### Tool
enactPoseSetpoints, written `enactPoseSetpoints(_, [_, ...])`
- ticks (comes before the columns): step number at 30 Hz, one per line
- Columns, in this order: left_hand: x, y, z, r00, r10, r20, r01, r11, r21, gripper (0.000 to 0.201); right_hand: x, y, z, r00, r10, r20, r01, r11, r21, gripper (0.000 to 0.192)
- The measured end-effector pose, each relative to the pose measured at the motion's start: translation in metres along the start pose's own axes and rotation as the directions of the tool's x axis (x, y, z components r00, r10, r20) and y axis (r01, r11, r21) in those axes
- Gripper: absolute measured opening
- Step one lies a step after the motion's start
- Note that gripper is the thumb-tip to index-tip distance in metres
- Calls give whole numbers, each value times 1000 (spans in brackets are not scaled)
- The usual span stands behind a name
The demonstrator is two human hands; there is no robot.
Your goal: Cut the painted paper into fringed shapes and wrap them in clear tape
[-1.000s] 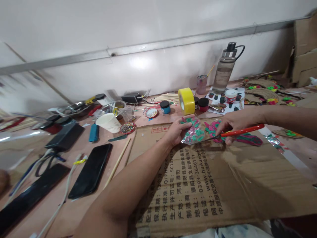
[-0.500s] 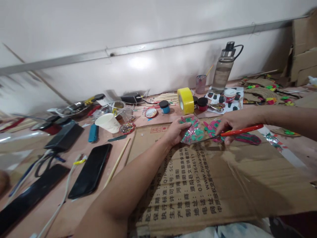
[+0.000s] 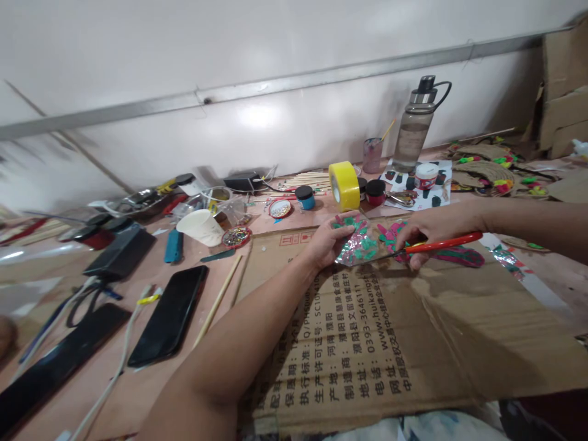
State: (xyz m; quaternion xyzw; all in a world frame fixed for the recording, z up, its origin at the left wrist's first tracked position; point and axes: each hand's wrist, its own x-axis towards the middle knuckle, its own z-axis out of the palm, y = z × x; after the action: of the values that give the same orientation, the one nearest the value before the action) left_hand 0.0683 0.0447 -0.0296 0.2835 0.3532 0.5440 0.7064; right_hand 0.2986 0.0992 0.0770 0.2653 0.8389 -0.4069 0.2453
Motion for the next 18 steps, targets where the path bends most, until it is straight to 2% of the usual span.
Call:
enactPoseSetpoints(3, [0, 0, 0, 1000, -10, 2, 10, 1000, 9, 39, 1, -2, 0, 998, -41, 49, 40, 999, 14, 54])
enactPoseSetpoints(11, [-1, 0, 0, 1000, -8, 10, 8, 1000, 2, 40, -1, 1, 2, 997, -70, 36, 70, 998, 6, 52])
enactPoseSetpoints(18, [-2, 1, 2, 1000, -8, 7, 8, 1000, 0, 38, -2, 7, 10, 995, -86, -55, 78, 988, -137, 52])
